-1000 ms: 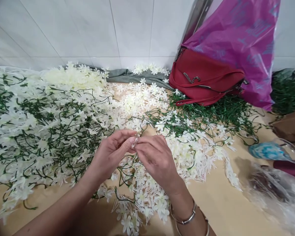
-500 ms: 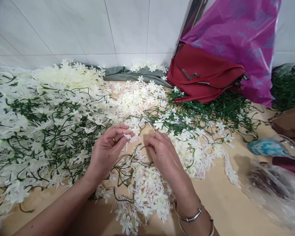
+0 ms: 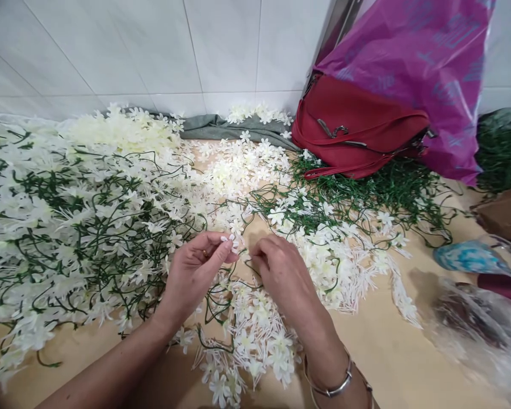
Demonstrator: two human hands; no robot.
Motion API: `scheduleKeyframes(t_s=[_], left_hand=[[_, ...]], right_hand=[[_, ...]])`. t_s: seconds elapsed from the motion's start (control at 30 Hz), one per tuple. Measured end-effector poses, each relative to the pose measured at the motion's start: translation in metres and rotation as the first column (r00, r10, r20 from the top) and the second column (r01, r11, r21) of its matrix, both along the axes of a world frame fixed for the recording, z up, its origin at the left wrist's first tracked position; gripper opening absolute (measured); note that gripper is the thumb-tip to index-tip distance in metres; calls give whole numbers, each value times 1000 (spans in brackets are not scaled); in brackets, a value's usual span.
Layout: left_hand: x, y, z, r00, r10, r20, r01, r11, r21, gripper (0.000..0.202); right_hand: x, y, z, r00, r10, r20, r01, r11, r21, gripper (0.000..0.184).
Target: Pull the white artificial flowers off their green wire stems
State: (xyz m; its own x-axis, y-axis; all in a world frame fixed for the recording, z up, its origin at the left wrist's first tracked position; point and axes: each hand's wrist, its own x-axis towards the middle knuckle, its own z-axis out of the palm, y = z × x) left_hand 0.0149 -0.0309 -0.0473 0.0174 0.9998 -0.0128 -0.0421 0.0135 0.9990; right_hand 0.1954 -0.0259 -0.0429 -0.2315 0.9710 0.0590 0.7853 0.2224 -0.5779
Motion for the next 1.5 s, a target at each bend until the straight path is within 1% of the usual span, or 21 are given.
scheduleKeyframes(t_s=[0.07,0.2,0.27,0.37,0.43,0.5,0.57,0.63,0.7,0.77,0.87,0.9,0.97,1.07,1.13,1.23,1.3,1.37,1.5], left_hand=[[1,0,-3,999,26,19,-26,999,-35,17],[0,1,-8,999,45,24,-44,999,-22,19],[0,1,-10,999,43,15,-42,999,-14,18],[-1,1,-11,999,44,-4,-44,999,-23,19],[-1,1,-12,999,39,-8,-39,999,-19,19],[-2,1,-12,999,30,-17,-30,1000,-4,18],[-2,1,-12,999,27,-25,-27,1000,9,17],[-1,0,-12,999,39,-21,-39,999,8,17],[-1,0,-12,999,50,-14,-50,999,-1,18],[0,0,-13,999,48,-15,-49,999,-11,19],[1,0,-15,999,37,-4,-37,999,-24,22],[1,0,-15,999,35,6,-35,999,-29,23],[2,0,-15,999,34,21,-33,999,-41,24],[2,1,-15,999,34,24,-33,998,-49,23],[2,1,-16,999,31,12,-30,999,-45,23],[1,1,-16,1000,20,0,-20,999,-39,24],[1,1,-15,1000,15,1,-15,999,-36,23],[1,1,-13,1000,6,9,-6,999,-38,21],[2,-1,-11,999,-26,27,27,998,-51,22]], right_hand=[[3,1,-1,999,-44,-1,44,998,47,18],[-3,0,-5,999,-33,-42,35,997,65,5],[-10,-1,-8,999,-30,-34,33,996,79,5],[-14,-1,-11,999,-40,-36,44,994,102,13],[-8,1,-11,992,-83,-92,92,991,98,13],[2,4,-10,970,-149,-192,167,983,79,6],[14,5,-8,949,-189,-251,219,971,94,10],[23,4,-5,945,-246,-217,279,951,134,15],[29,1,-3,948,-288,-138,305,943,130,18],[31,-2,-3,959,-277,-64,281,956,82,19],[31,-4,-5,983,-183,-9,183,983,27,14],[31,-4,-5,986,-163,-14,164,986,22,13],[30,-4,-5,980,-187,-68,188,982,7,14],[29,-4,-1,919,-320,-230,320,947,-40,13],[26,-4,1,854,-358,-378,346,933,-101,14],[20,-5,4,730,-342,-592,261,940,-221,17],[15,-4,5,660,-344,-668,213,938,-273,18],[11,-4,4,622,-352,-700,194,935,-298,18],[5,-4,-1,577,-369,-729,156,925,-346,22]])
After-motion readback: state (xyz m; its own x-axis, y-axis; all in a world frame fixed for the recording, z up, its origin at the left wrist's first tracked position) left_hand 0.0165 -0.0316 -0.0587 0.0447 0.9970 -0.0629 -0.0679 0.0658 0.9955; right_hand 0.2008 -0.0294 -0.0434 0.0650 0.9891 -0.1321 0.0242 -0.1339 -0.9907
